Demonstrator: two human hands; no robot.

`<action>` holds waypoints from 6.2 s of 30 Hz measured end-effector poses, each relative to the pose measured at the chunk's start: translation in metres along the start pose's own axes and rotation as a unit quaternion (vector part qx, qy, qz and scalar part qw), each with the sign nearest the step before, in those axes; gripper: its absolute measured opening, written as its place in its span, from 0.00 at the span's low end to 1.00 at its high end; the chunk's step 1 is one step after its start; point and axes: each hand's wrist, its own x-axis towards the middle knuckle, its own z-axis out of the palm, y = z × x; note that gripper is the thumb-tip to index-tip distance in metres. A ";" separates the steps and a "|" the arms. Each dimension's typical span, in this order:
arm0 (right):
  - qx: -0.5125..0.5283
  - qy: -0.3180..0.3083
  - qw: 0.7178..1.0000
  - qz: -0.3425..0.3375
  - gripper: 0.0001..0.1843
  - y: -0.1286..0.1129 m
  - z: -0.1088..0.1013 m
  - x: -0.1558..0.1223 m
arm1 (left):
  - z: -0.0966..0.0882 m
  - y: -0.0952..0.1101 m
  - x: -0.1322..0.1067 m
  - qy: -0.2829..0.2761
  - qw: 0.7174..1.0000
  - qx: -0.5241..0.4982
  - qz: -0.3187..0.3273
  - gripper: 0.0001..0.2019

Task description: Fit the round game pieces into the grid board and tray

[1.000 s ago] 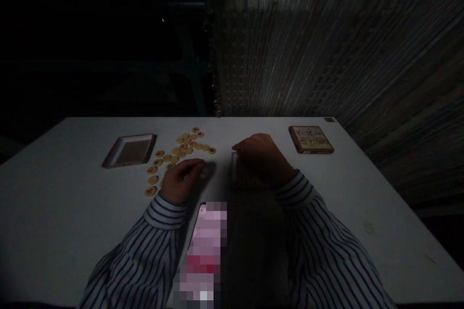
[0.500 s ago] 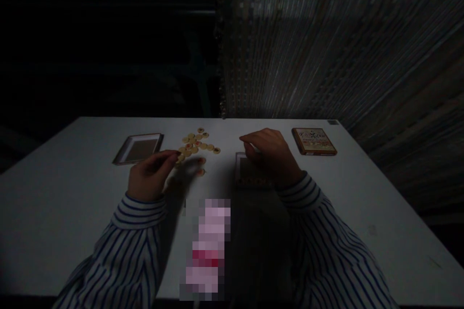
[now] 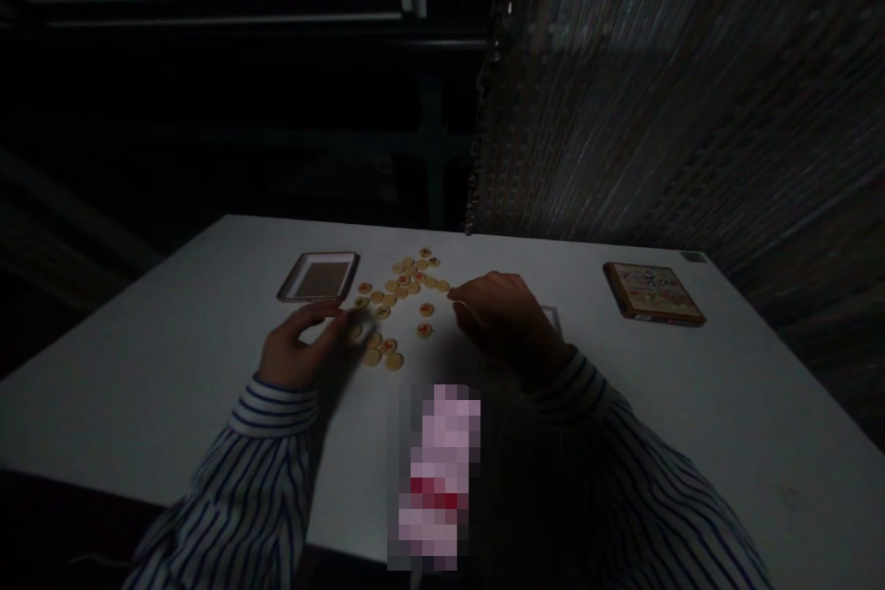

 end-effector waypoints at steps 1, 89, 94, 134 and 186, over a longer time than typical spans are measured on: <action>0.004 -0.009 1.000 -0.004 0.12 -0.004 0.003 0.002 | 0.001 -0.004 -0.002 -0.020 0.999 0.009 0.024 0.10; 0.249 0.009 0.968 -0.017 0.09 -0.060 0.092 0.030 | 0.012 0.011 -0.039 -0.072 0.921 -0.315 -0.216 0.12; 0.238 -0.004 0.971 -0.023 0.09 -0.061 0.091 0.030 | 0.014 0.008 -0.039 -0.069 0.927 -0.297 -0.219 0.11; -0.004 -0.046 0.994 0.099 0.11 -0.049 0.104 0.028 | 0.023 -0.025 -0.017 -0.189 0.964 0.154 0.108 0.14; 0.191 0.018 0.981 -0.005 0.11 -0.049 0.106 0.037 | 0.024 0.002 -0.015 -0.108 0.930 -0.293 -0.195 0.13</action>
